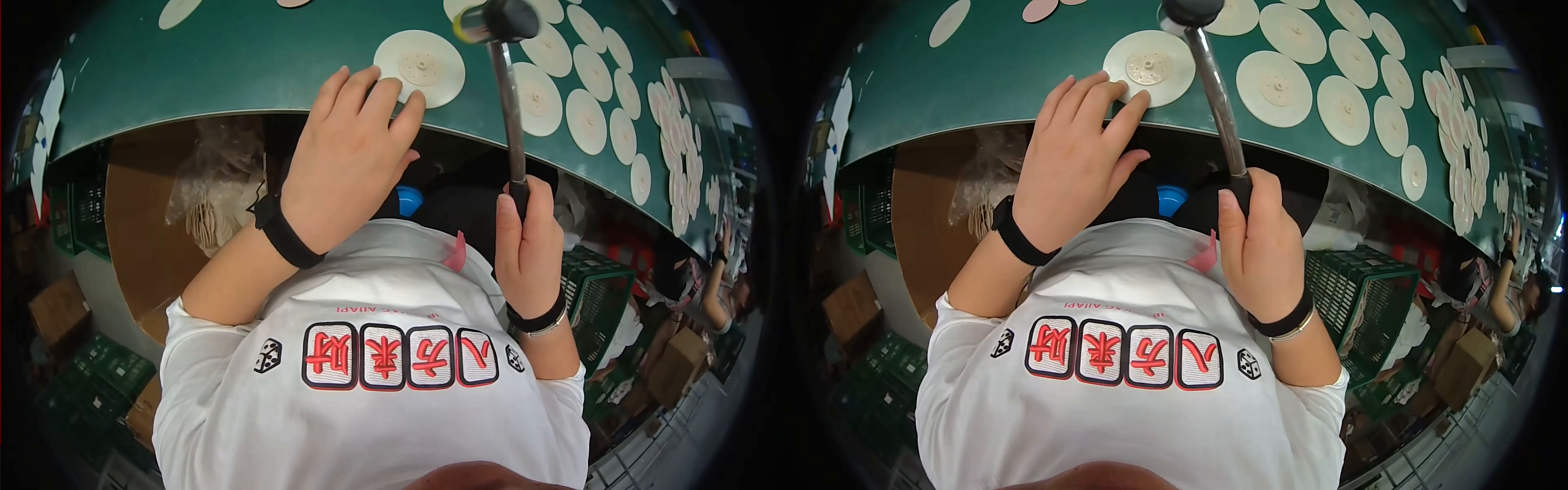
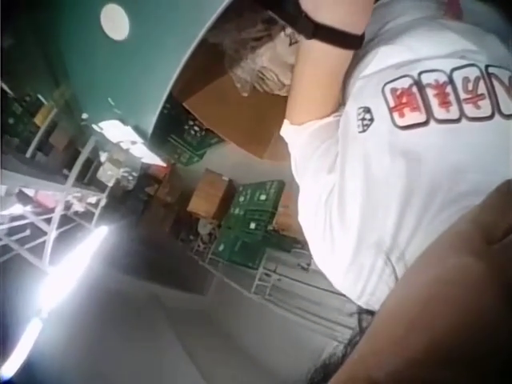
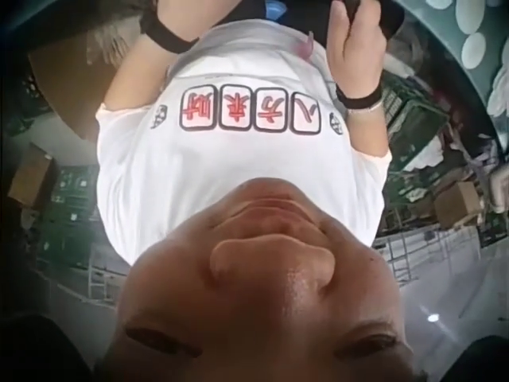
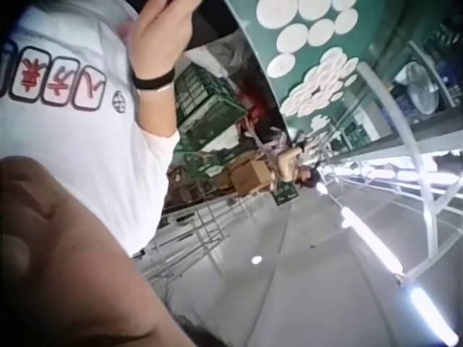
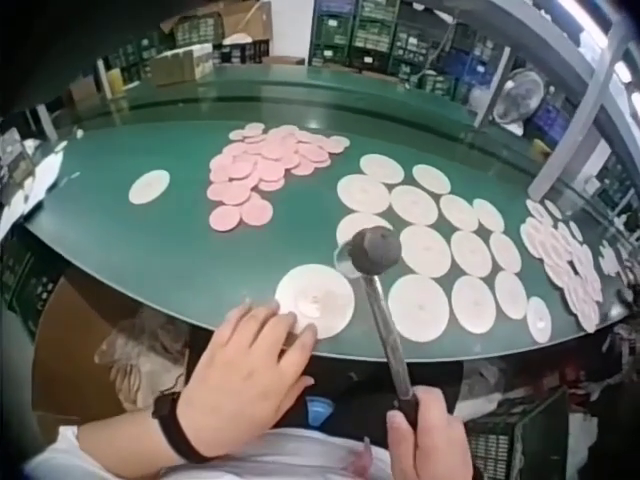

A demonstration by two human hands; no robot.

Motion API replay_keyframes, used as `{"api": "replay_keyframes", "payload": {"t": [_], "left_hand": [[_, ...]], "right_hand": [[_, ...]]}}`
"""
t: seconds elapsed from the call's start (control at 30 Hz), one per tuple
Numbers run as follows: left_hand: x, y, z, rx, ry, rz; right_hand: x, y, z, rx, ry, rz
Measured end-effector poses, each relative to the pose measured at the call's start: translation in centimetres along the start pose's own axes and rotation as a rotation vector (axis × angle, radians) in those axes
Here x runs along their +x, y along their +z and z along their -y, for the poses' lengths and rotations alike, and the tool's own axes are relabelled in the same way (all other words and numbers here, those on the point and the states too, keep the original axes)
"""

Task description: The person hammers a white plastic disc, positions a pink circular pad on top, and presses it on by hand. They then place the assembled unit on the table and repeat the process.

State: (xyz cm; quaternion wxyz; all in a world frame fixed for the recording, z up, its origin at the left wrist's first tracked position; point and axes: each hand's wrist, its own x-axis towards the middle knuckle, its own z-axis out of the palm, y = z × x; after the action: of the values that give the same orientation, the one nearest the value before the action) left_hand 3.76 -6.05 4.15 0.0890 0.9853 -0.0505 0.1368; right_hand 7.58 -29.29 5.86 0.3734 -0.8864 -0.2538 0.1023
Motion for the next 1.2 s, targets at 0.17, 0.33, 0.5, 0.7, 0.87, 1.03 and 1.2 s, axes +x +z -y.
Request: {"api": "replay_keyframes", "payload": {"t": [0.17, 0.33, 0.5, 0.7, 0.87, 1.03, 1.2], "left_hand": [[-0.2, 0.2, 0.2, 0.050, 0.045, -0.045], [-0.3, 0.6, 0.2, 0.070, 0.054, -0.060], [-0.7, -0.4, -0.4, -0.248, 0.040, 0.073], [2.2, 2.6, 4.7, -0.289, 0.237, -0.304], [2.0, 0.6, 4.0, -0.045, 0.281, -0.255], [0.4, -0.2, 2.7, -0.003, 0.096, -0.041], [0.0, 0.1, 1.9, 0.013, 0.048, -0.032]], "right_hand": [[1.1, 2.2, -1.5, -0.338, -0.100, 0.041], [0.5, 1.6, 0.1, -0.083, -0.004, -0.059], [1.6, 2.8, -2.1, -0.262, -0.041, 0.055], [2.2, 0.4, -0.9, -0.104, -0.047, 0.074], [1.1, 0.1, -0.3, 0.002, -0.030, -0.165], [0.7, 1.9, -0.7, -0.144, -0.117, -0.190], [-0.6, 2.3, -0.6, -0.107, -0.022, -0.141]]}}
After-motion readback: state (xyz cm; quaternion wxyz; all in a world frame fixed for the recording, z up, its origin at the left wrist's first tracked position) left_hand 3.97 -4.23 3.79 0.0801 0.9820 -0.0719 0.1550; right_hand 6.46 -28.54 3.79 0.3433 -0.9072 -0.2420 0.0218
